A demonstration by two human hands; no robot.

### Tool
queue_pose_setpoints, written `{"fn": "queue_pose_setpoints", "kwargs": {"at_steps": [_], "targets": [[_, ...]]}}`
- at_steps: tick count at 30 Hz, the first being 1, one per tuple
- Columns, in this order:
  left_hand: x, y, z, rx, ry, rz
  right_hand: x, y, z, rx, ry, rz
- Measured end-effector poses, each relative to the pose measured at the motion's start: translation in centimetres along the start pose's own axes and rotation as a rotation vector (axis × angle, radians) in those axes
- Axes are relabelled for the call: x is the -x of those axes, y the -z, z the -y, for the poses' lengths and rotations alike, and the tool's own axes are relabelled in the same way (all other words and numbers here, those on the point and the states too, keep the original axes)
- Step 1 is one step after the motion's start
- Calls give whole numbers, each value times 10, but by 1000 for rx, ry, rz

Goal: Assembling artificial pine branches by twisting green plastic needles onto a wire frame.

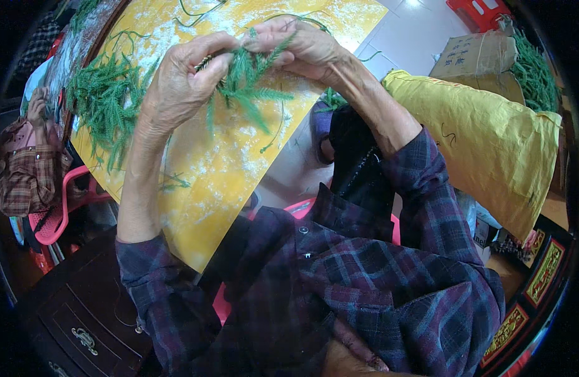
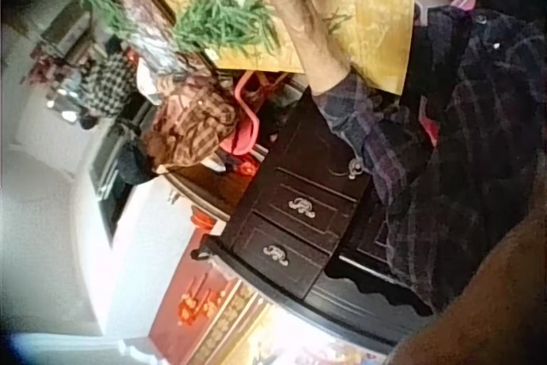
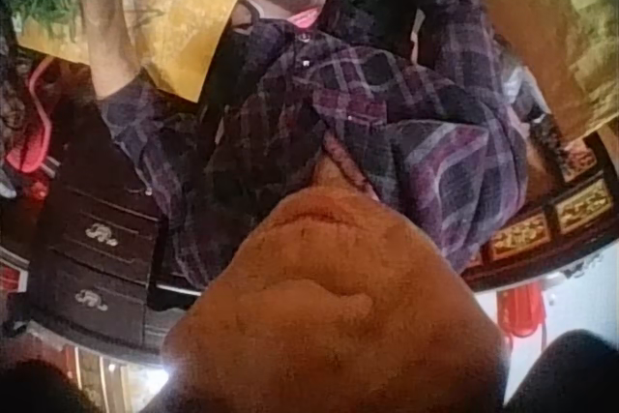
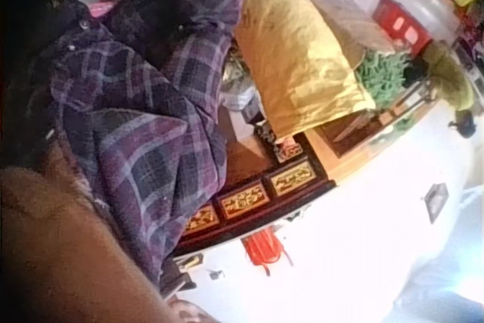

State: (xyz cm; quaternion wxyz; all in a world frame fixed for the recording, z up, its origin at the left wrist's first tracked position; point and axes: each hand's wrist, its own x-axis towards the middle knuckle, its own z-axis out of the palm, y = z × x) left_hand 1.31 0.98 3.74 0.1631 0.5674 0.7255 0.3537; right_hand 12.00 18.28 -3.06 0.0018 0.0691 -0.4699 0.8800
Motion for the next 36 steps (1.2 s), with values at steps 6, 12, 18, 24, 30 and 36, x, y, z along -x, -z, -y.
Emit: {"fn": "queue_pose_setpoints", "kwargs": {"at_steps": [6,12,18,24,30,36], "targets": [[2,-32,6,-105,-154,-298,1,7,-2,-202,-46,10],[9,-27,2,-375,-315,-325,-2,-4,3,206,3,-156],[9,-30,6,-575,-451,-334,0,-1,3,227,-9,-170],[13,-29,3,-619,-475,-351,1,-4,5,313,1,-164],[10,-18,-8,-711,-475,-203,2,-2,8,397,42,-178],[10,-14,-11,-693,-467,-173,3,-10,7,338,28,-205]]}}
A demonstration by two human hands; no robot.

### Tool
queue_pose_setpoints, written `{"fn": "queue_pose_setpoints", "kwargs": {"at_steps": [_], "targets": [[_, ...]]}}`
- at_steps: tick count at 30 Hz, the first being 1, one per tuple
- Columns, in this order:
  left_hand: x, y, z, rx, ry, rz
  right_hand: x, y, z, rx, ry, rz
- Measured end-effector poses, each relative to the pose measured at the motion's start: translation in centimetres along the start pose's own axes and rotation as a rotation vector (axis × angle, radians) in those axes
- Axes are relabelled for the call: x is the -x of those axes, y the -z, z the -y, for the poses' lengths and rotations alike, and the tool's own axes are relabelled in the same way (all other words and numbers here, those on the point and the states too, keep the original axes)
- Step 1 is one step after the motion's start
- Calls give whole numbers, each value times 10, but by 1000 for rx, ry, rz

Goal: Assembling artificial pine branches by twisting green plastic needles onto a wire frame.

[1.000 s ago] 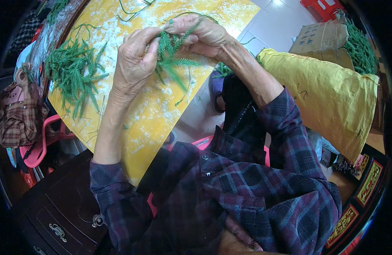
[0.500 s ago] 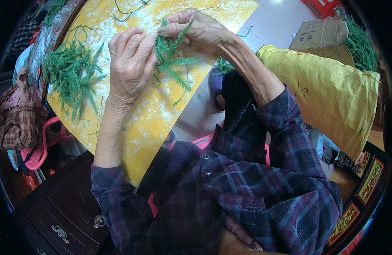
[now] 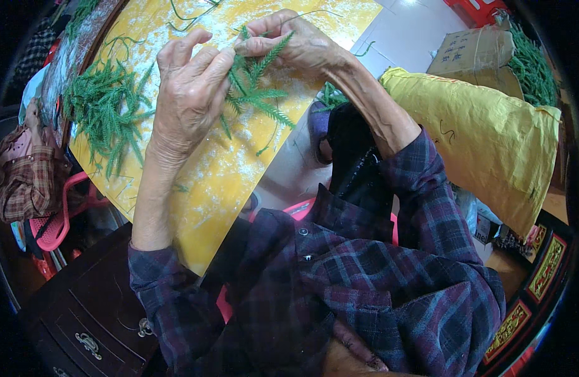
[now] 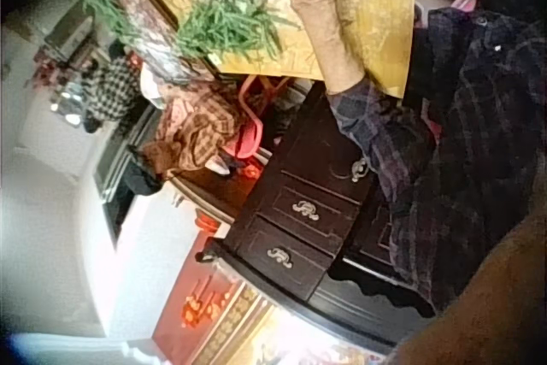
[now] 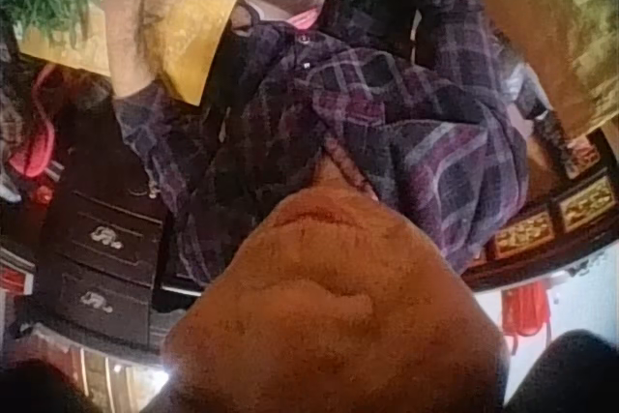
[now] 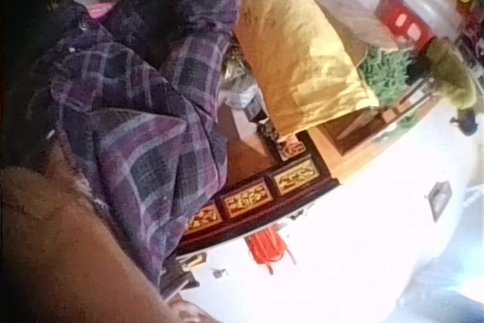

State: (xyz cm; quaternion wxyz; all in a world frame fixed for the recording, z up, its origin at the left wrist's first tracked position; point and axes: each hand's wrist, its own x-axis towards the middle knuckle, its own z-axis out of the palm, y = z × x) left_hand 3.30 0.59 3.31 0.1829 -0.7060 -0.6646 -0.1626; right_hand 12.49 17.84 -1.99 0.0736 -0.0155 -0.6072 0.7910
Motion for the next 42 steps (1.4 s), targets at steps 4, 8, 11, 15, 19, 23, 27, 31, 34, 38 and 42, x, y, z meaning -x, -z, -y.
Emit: {"fn": "queue_pose_setpoints", "kwargs": {"at_steps": [4,8,11,15,19,23,27,31,34,38,42], "targets": [[0,-6,1,264,201,-122,0,1,-1,-3,44,1],[-1,-6,1,828,682,-100,2,2,2,110,50,77],[2,-12,4,1253,981,-6,4,-1,5,156,83,101],[11,-25,11,1501,1147,-47,5,-9,-1,318,193,93],[1,-17,2,1314,1095,7,-3,3,-11,200,20,68],[3,-19,-2,1180,1034,-54,0,-6,2,169,-99,-34],[3,-22,2,1234,1000,-49,1,-14,4,141,-24,-116],[-3,-22,1,1424,1127,-71,0,-7,0,103,32,-76],[-3,-20,1,1526,1037,-60,3,-6,4,83,26,-72],[0,-17,1,1522,987,-54,0,-7,3,124,3,-138],[3,-23,-2,1423,1101,-21,6,-12,11,146,-39,-119]]}}
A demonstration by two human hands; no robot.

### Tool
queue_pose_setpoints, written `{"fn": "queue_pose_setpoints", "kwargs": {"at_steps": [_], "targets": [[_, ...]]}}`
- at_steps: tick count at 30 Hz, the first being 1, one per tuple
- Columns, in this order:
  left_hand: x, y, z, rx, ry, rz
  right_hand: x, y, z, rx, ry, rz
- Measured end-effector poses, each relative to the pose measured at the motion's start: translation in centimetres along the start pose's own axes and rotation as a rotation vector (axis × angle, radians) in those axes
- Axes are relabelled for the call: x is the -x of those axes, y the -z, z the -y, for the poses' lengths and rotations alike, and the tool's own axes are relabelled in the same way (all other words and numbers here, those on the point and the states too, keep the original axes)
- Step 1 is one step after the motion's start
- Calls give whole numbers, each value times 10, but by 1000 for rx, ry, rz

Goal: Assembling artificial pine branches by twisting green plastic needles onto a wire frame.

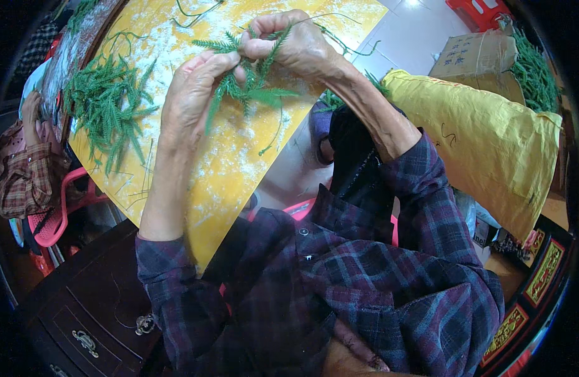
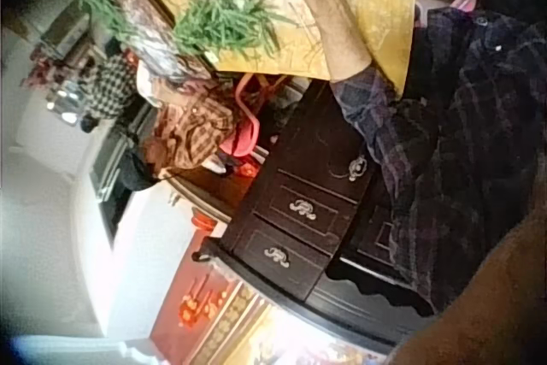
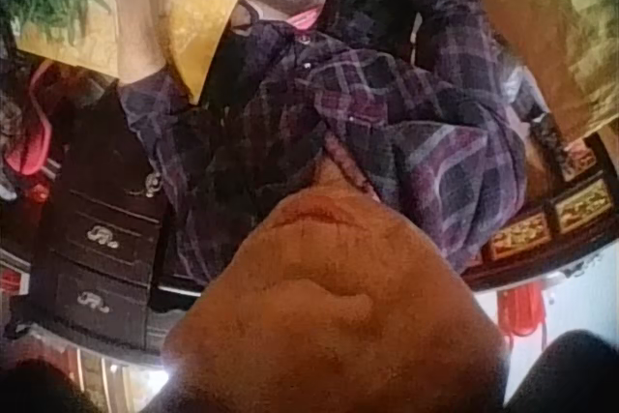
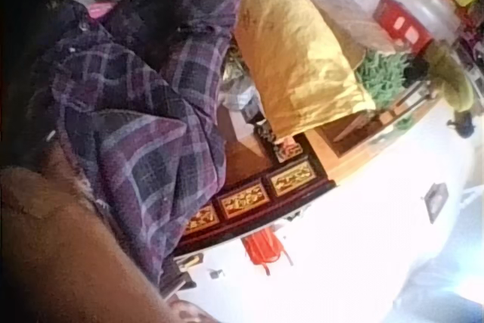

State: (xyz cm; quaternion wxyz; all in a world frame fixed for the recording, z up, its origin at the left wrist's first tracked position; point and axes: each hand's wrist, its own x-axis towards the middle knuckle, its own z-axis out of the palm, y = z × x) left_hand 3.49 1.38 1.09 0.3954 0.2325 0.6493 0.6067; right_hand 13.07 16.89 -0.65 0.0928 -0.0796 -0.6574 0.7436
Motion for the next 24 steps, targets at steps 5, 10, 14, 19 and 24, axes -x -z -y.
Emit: {"fn": "queue_pose_setpoints", "kwargs": {"at_steps": [5,10,14,19,24], "targets": [[1,-2,3,16,-50,-26,-3,0,-3,-4,27,-25],[1,-4,2,-139,-159,-24,-1,1,0,35,89,-39],[3,-14,-4,-188,-169,-32,-5,5,-7,63,136,-77],[0,-14,4,60,-144,-43,-7,1,-9,-3,161,-138],[-2,-25,10,-494,-522,-217,-9,2,-15,-86,110,-181]]}}
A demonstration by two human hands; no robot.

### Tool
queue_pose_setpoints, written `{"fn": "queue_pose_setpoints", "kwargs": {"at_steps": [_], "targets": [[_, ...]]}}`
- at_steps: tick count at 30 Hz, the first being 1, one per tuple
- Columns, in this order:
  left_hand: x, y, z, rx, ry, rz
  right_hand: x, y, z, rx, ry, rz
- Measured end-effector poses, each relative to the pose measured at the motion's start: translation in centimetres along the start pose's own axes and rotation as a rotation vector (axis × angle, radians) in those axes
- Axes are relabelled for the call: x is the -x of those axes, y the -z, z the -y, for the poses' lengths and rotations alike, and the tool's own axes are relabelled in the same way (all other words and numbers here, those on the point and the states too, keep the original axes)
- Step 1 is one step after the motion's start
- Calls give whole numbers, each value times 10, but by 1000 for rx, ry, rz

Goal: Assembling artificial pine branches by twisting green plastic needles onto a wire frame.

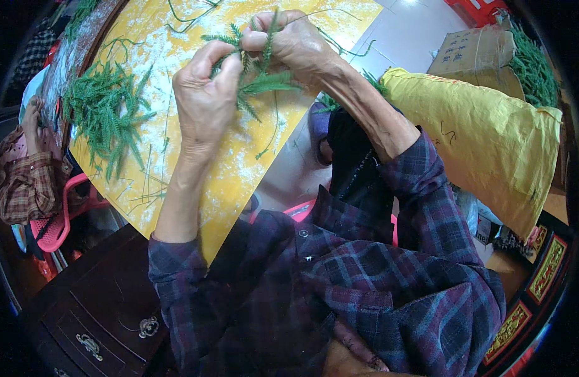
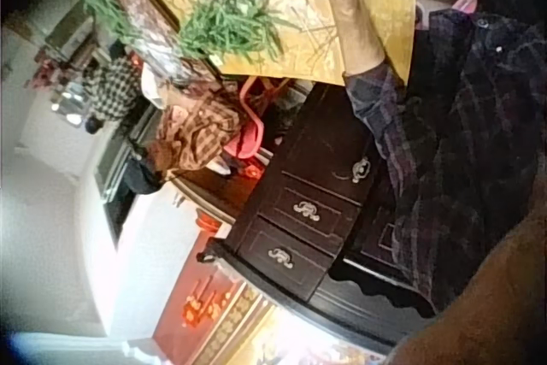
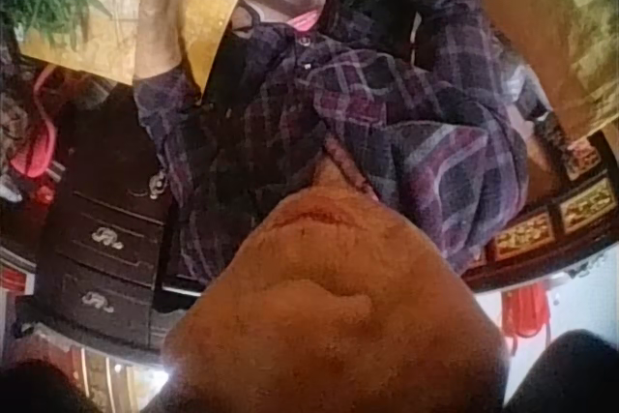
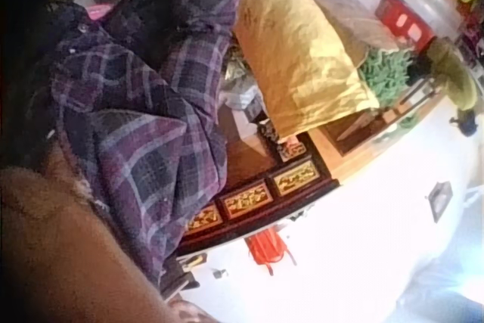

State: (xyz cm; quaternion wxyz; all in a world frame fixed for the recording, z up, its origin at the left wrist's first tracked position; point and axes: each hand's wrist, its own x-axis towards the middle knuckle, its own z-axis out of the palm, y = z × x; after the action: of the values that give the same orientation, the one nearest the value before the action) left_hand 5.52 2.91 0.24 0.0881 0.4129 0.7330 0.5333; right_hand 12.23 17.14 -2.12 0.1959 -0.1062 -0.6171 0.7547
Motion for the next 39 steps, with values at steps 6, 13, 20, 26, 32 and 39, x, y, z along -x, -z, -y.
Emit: {"fn": "queue_pose_setpoints", "kwargs": {"at_steps": [6,13,20,26,32,39], "targets": [[-7,-5,-2,-589,-574,-24,-10,7,-10,-161,-212,24],[-12,-2,-6,-775,-619,-102,-7,4,-1,-208,-201,27],[-18,7,0,-615,-580,-28,-14,12,-12,-221,-142,165],[-16,14,-4,-501,-487,40,-9,18,2,41,43,300],[-15,18,-3,-336,-390,104,-13,20,-4,112,222,405],[-13,22,3,-128,-156,180,-9,20,-1,233,177,409]]}}
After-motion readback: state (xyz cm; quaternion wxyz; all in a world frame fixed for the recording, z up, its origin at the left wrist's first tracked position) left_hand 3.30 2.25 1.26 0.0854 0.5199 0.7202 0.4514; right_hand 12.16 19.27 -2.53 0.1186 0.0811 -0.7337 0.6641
